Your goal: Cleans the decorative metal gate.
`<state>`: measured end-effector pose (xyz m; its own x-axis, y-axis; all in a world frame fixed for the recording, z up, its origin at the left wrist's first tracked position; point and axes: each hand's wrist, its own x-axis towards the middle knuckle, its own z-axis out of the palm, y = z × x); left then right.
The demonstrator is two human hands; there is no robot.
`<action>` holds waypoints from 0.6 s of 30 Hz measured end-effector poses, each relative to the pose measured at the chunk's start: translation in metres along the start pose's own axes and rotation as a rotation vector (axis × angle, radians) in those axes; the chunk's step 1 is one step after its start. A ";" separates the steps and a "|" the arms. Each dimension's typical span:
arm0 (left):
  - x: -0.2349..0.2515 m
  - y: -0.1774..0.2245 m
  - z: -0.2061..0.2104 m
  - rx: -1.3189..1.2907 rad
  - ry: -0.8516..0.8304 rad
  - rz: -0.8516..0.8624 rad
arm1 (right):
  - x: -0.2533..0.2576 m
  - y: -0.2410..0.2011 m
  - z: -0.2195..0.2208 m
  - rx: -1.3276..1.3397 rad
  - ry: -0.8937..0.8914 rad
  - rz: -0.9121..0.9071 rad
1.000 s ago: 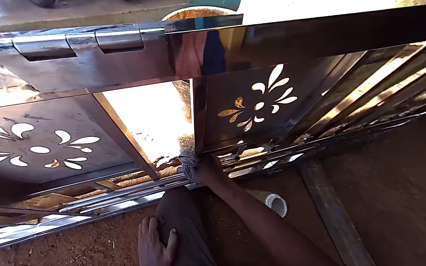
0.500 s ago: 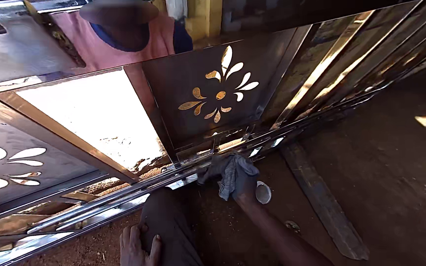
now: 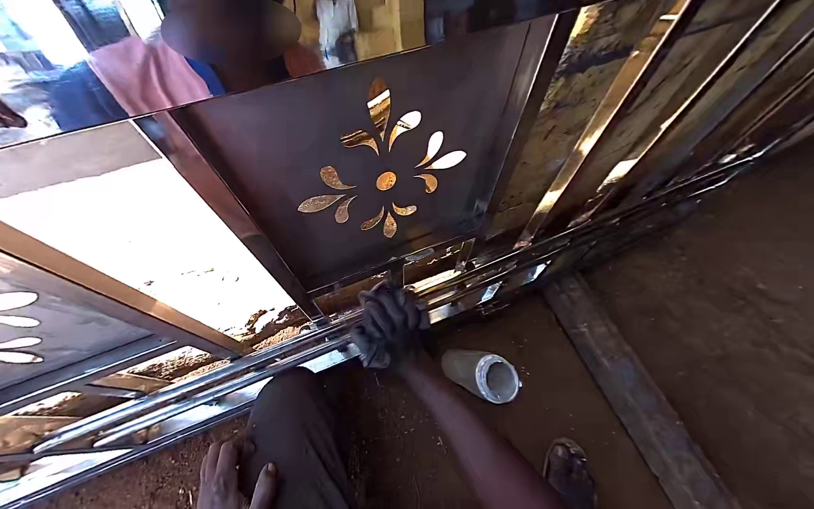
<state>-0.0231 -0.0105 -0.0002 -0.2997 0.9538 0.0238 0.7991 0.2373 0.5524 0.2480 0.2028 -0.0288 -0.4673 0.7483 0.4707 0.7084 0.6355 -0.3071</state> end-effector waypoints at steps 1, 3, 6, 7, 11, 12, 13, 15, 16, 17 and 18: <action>-0.001 0.001 0.000 -0.004 0.002 -0.012 | 0.005 0.023 0.011 -0.010 0.345 -0.088; -0.002 0.001 0.000 -0.008 0.021 -0.018 | 0.030 0.026 0.036 0.045 0.705 -0.061; 0.002 0.005 0.004 -0.018 0.041 -0.031 | 0.059 -0.058 0.065 0.069 0.819 0.085; 0.002 0.006 0.004 -0.012 0.043 -0.034 | 0.055 -0.086 0.083 0.110 0.787 0.096; 0.005 0.004 0.002 -0.008 0.028 -0.007 | 0.034 -0.077 0.096 0.153 0.625 -0.071; 0.003 0.003 0.001 -0.011 0.023 -0.005 | 0.023 -0.054 0.085 0.144 0.582 -0.115; 0.001 0.004 0.002 -0.010 0.022 -0.005 | 0.011 -0.028 0.073 0.122 0.559 -0.104; -0.001 0.005 0.003 -0.005 0.037 -0.001 | -0.018 0.023 0.057 0.080 0.558 0.069; -0.001 0.005 0.004 -0.002 0.050 -0.003 | -0.027 0.042 0.057 0.101 0.590 0.165; -0.001 0.005 0.006 0.000 0.055 -0.008 | -0.031 0.048 0.059 0.126 0.618 0.241; -0.002 0.006 0.007 0.007 0.052 -0.015 | -0.032 0.039 0.060 0.127 0.603 0.312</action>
<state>-0.0137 -0.0097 -0.0026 -0.3386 0.9391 0.0592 0.7979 0.2533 0.5469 0.2588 0.2155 -0.1059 0.1502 0.6866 0.7114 0.6776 0.4525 -0.5798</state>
